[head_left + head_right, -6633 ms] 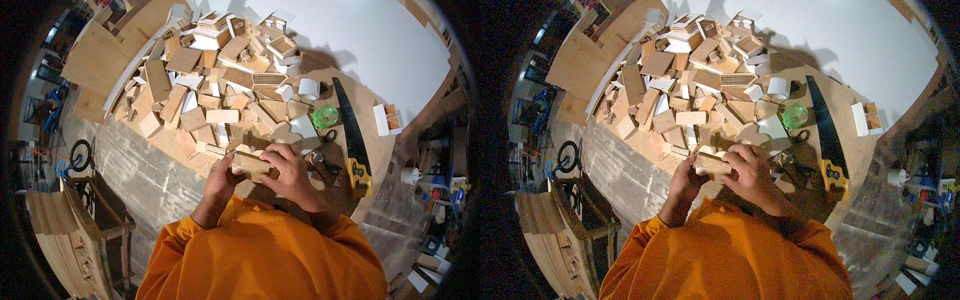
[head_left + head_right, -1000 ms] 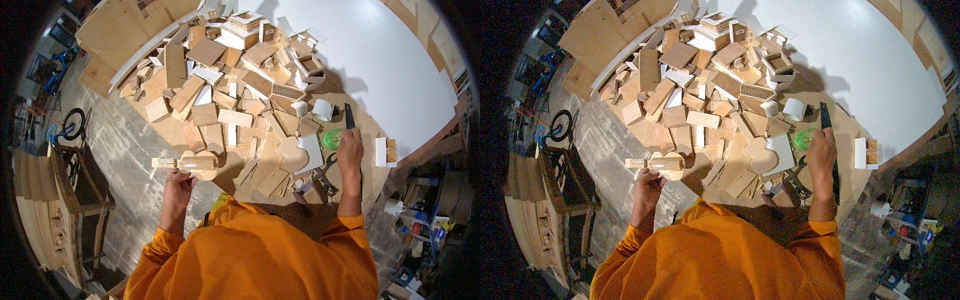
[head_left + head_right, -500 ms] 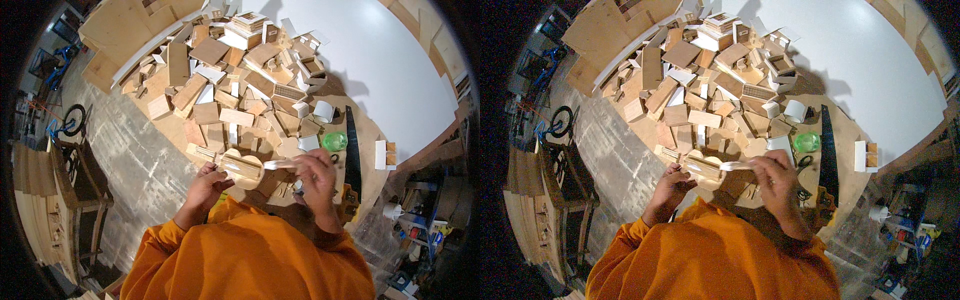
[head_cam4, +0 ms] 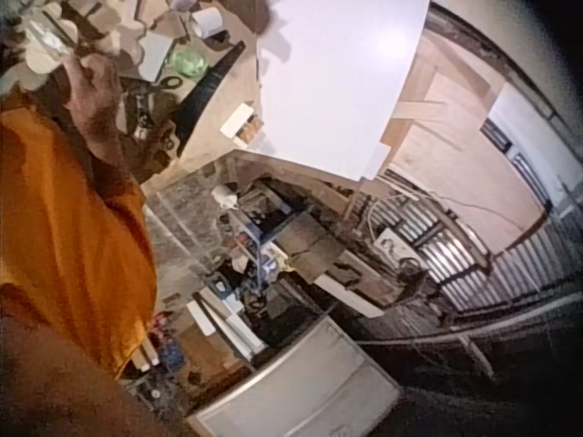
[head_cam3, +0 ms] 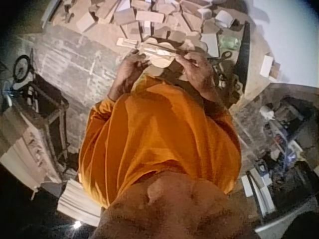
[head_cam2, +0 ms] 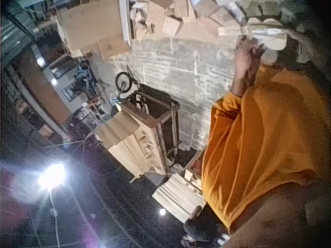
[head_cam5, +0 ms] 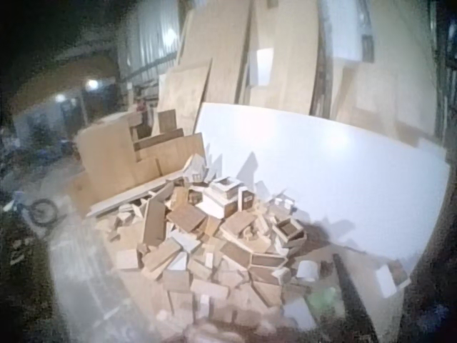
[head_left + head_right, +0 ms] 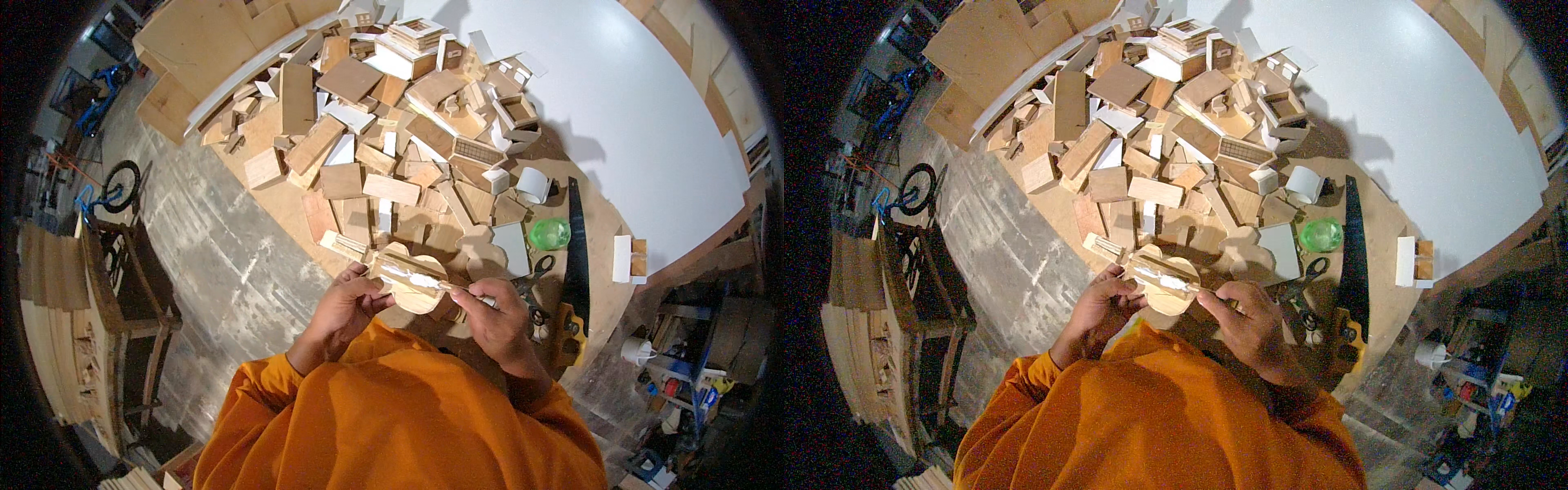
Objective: The person assembles small wooden components for a model or craft, applying glue to pieces and using scissors to cut a thin wooden sheet.
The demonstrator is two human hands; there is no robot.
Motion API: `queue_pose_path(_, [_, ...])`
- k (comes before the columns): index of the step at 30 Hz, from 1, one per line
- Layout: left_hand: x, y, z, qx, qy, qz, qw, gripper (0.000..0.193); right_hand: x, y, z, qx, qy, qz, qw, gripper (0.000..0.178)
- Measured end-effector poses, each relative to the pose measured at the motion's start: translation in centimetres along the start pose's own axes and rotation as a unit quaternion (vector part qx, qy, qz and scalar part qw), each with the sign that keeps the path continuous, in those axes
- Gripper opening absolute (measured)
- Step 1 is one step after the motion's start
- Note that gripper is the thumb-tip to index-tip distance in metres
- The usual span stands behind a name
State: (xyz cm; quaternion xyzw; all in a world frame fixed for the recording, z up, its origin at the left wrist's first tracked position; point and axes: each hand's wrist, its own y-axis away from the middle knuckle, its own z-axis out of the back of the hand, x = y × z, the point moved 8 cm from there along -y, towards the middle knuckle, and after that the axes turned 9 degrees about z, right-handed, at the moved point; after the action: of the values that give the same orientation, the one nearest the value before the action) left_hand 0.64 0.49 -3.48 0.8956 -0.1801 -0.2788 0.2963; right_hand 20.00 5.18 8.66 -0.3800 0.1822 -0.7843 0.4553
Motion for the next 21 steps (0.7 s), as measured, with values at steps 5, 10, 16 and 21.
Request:
queue_pose_path(5, [-0.3, 0.2, -0.7, 0.0, -0.01, -0.01, 1.0, 0.034, -0.8, 0.6, 0.9, 0.008, -0.018, -0.029, 0.999, 0.029])
queue_pose_path(10, [-0.3, 0.1, -0.8, -0.009, -0.036, -0.021, 0.999, 0.031, -1.5, 0.6, 1.7, 0.009, -0.021, -0.053, 0.998, 0.025])
queue_pose_path(16, [0.0, -0.2, -0.8, -0.015, -0.076, -0.056, 0.995, 0.027, -2.1, 0.0, 0.1, 0.035, -0.059, -0.113, 0.991, 0.02])
queue_pose_path(21, [-0.2, 0.0, -0.6, -0.028, -0.075, -0.074, 0.994, 0.026, -2.8, 0.3, -0.6, 0.04, -0.066, -0.156, 0.985, 0.014])
